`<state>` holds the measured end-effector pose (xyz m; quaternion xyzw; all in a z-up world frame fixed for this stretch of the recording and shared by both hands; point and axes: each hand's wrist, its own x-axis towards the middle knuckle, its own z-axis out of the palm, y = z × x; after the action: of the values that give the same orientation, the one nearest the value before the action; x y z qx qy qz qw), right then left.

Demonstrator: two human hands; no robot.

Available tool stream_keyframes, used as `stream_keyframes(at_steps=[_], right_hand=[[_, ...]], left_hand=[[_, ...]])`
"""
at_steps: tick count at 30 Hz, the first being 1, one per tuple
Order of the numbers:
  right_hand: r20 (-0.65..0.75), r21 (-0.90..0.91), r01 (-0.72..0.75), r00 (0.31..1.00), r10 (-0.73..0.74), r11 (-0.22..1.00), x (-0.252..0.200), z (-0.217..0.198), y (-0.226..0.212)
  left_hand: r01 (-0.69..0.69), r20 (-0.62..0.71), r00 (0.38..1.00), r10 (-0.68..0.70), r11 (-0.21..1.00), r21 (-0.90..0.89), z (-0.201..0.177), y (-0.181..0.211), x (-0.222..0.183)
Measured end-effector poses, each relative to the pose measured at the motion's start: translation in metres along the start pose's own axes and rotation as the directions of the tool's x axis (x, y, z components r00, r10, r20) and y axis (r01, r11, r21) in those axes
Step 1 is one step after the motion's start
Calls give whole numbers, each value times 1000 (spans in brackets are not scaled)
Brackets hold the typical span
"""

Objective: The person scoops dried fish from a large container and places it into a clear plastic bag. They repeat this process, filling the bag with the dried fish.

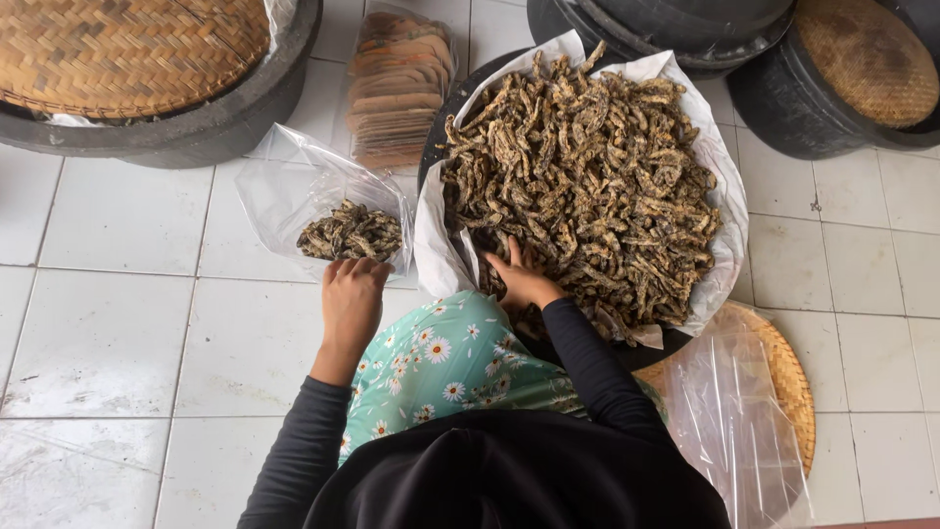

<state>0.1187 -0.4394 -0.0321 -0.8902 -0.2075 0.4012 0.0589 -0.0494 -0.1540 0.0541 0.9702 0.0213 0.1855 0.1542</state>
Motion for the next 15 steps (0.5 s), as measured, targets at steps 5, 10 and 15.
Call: stream_keyframes(at_steps=[5, 10, 15], right_hand=[[-172, 145, 96, 983, -71, 985, -23, -11, 15], [-120, -480, 249, 931, -345, 841, -50, 27, 25], [-202, -388, 340, 875, -439, 856, -25, 41, 25]], left_hand=[[-8, -4, 1000, 8, 1000, -5, -6, -5, 1], [3, 13, 1000, -3, 1000, 8, -13, -3, 0], [-5, 6, 1000, 5, 1000, 0, -11, 0, 3]])
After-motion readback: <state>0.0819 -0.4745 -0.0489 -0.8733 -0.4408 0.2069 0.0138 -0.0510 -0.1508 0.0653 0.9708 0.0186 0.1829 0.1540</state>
